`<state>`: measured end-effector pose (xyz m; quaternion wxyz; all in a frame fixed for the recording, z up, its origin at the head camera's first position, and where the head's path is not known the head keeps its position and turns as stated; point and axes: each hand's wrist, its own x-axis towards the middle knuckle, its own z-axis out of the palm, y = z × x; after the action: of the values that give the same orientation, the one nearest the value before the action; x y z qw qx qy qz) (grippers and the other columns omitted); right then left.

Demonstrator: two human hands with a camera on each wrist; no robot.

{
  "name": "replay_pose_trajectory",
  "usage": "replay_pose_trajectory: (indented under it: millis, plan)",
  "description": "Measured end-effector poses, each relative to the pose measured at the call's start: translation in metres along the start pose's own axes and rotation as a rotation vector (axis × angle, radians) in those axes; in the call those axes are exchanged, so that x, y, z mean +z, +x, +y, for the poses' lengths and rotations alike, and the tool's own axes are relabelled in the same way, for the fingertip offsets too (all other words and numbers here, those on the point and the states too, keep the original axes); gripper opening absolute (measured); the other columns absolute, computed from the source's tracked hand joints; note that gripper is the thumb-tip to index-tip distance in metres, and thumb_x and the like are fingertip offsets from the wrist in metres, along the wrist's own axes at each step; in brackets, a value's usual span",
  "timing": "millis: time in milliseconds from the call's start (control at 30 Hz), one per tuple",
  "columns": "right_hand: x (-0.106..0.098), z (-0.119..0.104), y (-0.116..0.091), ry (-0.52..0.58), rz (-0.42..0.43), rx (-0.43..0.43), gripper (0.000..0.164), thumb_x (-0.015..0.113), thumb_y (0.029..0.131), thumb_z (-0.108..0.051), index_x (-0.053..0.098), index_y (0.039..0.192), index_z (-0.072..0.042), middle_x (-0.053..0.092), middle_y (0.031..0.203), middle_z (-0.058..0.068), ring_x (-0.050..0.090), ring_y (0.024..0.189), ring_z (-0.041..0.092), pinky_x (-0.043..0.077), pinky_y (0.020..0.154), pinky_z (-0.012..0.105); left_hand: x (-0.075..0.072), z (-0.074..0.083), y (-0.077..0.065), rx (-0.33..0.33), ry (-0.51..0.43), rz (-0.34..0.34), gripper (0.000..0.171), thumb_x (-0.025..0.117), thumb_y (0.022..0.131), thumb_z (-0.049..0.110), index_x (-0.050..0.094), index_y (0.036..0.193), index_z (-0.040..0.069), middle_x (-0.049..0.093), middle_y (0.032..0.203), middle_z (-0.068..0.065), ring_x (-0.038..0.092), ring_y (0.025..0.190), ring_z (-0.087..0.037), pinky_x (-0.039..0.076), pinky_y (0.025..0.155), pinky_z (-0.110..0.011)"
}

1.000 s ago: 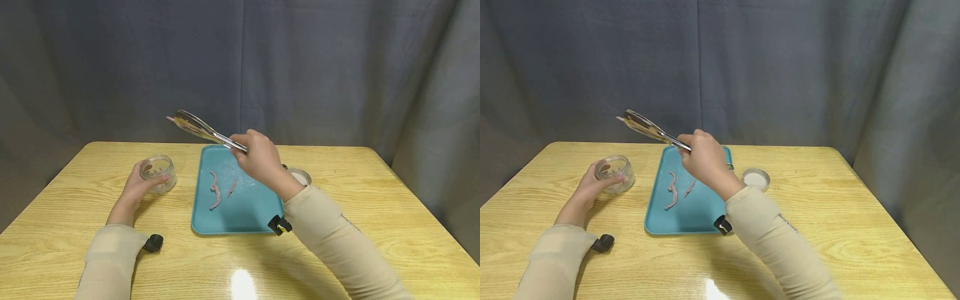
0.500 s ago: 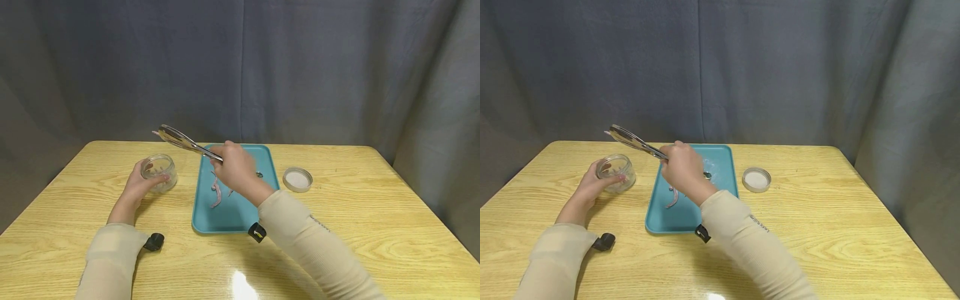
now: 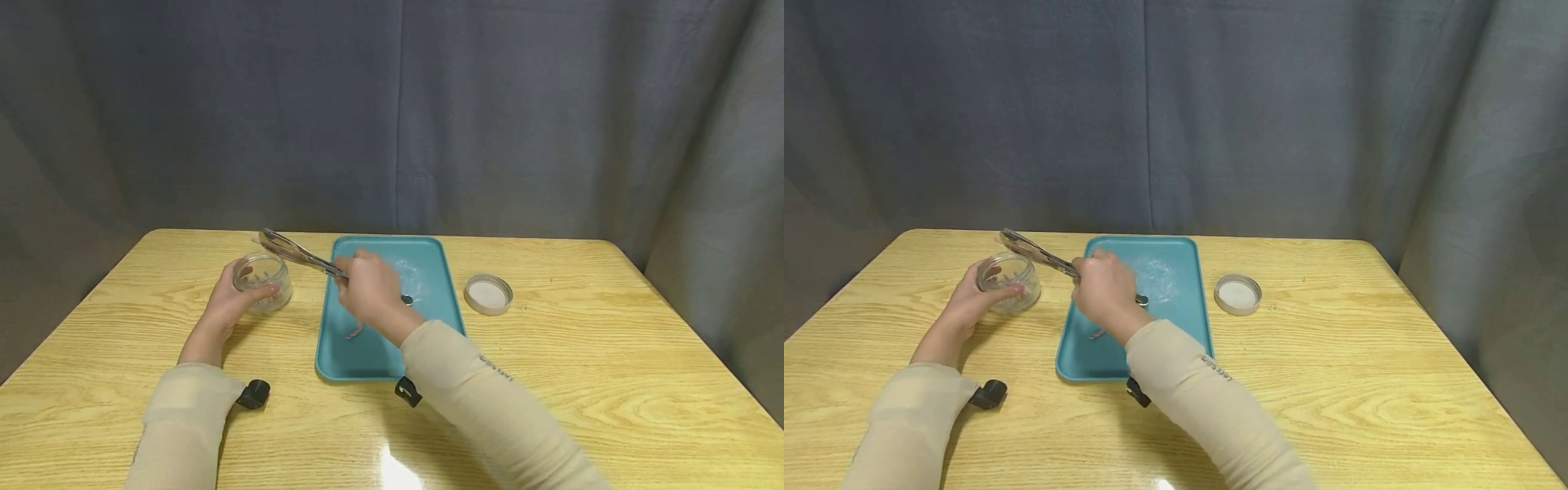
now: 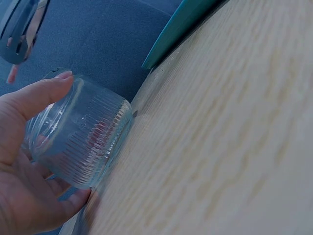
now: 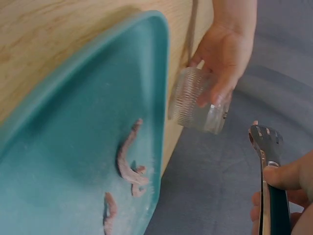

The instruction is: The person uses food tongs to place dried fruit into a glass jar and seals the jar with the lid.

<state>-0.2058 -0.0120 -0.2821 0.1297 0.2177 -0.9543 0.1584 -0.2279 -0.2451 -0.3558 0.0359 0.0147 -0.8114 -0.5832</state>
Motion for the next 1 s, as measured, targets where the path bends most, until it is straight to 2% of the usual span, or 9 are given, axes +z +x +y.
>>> replay_pose_trajectory:
  millis: [200,400,600,800,1000]
  plan:
    - [0.011,-0.002,-0.001,-0.004,0.002,-0.025,0.022,0.057,0.083,-0.017,0.064,0.104,-0.021,0.048,0.073,-0.003,0.044,0.061,0.011,0.035,0.041,0.022,0.0,-0.002,-0.001,-0.014,0.008,-0.002,0.098,0.07,0.072,0.032,0.002,0.139,0.01,0.013,0.139,-0.018,0.022,0.12,-0.04,0.021,0.094,-0.051]
    - [0.017,-0.004,-0.001,-0.009,-0.002,-0.01,0.02,0.057,0.083,-0.016,0.065,0.102,-0.021,0.047,0.072,-0.003,0.043,0.061,0.012,0.035,0.042,0.023,0.0,-0.003,-0.001,-0.011,0.008,0.0,0.097,0.069,0.073,0.031,0.003,0.138,0.008,0.013,0.139,-0.019,0.019,0.121,-0.041,0.019,0.094,-0.053]
    - [0.018,-0.005,-0.002,-0.007,-0.028,0.009,0.022,0.056,0.084,-0.017,0.064,0.104,-0.021,0.048,0.074,-0.004,0.044,0.064,0.012,0.035,0.043,0.023,0.0,-0.003,-0.001,-0.013,0.02,0.003,0.097,0.07,0.072,0.033,0.003,0.138,0.008,0.013,0.139,-0.018,0.019,0.121,-0.04,0.02,0.095,-0.051]
    - [0.019,-0.006,-0.002,0.008,-0.018,0.007,0.022,0.056,0.085,-0.018,0.063,0.105,-0.021,0.049,0.076,-0.003,0.045,0.065,0.012,0.035,0.043,0.024,0.0,-0.002,0.0,-0.009,0.025,0.005,0.097,0.07,0.072,0.032,0.003,0.138,0.008,0.014,0.139,-0.018,0.019,0.121,-0.041,0.02,0.094,-0.052]
    - [0.012,-0.007,-0.002,0.057,-0.024,0.022,0.032,0.057,0.084,-0.023,0.057,0.115,-0.016,0.048,0.08,-0.001,0.042,0.064,0.012,0.035,0.042,0.022,0.0,0.0,0.0,-0.007,0.019,0.008,0.097,0.071,0.072,0.03,0.004,0.138,0.009,0.014,0.138,-0.018,0.02,0.12,-0.041,0.021,0.094,-0.052]
